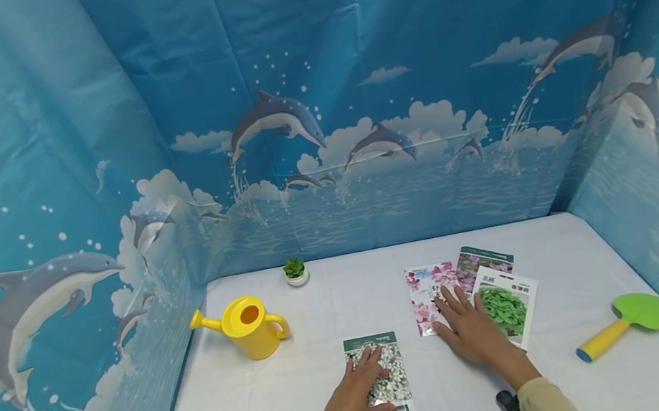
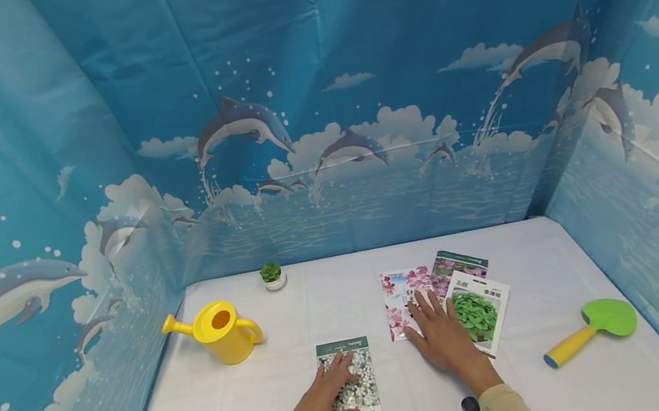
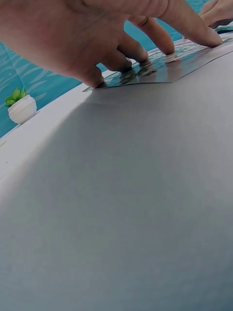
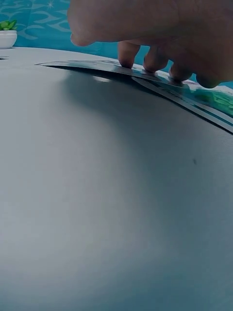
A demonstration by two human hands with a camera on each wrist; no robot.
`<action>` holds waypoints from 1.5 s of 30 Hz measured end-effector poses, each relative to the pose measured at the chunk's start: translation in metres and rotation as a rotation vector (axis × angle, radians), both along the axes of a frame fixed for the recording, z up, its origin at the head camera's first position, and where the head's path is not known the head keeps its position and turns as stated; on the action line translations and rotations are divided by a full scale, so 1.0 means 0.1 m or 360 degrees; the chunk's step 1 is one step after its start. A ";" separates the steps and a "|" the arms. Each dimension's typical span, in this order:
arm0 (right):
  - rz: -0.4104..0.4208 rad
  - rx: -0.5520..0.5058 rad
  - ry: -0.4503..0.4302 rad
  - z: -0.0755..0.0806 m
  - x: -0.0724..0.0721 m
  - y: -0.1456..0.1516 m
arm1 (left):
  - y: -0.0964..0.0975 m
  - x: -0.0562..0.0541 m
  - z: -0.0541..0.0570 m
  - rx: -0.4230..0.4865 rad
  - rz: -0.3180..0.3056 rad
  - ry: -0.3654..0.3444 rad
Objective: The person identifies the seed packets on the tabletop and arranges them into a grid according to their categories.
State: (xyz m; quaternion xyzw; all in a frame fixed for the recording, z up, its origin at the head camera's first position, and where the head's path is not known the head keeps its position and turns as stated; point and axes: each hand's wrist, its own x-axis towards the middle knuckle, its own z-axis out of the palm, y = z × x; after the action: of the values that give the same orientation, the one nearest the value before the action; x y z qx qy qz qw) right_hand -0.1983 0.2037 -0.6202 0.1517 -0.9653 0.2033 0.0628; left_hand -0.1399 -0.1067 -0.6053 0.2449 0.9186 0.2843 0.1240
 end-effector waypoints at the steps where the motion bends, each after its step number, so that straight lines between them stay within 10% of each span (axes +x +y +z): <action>1: 0.0006 -0.0005 -0.0002 0.00 0.01 -0.01 | 0.00 0.00 0.00 0.0002 0.0001 -0.0002; 45: 0.0105 -0.0034 -0.0045 -0.01 0.52 -0.24 | -0.01 -0.03 -0.03 -0.0015 -0.0027 0.0015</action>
State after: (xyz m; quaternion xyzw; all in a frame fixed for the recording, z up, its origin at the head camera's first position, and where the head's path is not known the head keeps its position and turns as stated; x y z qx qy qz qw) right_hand -0.1460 0.1794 -0.6210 0.1798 -0.9583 0.2175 0.0440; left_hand -0.1429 -0.1076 -0.6083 0.2535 0.9184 0.2777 0.1234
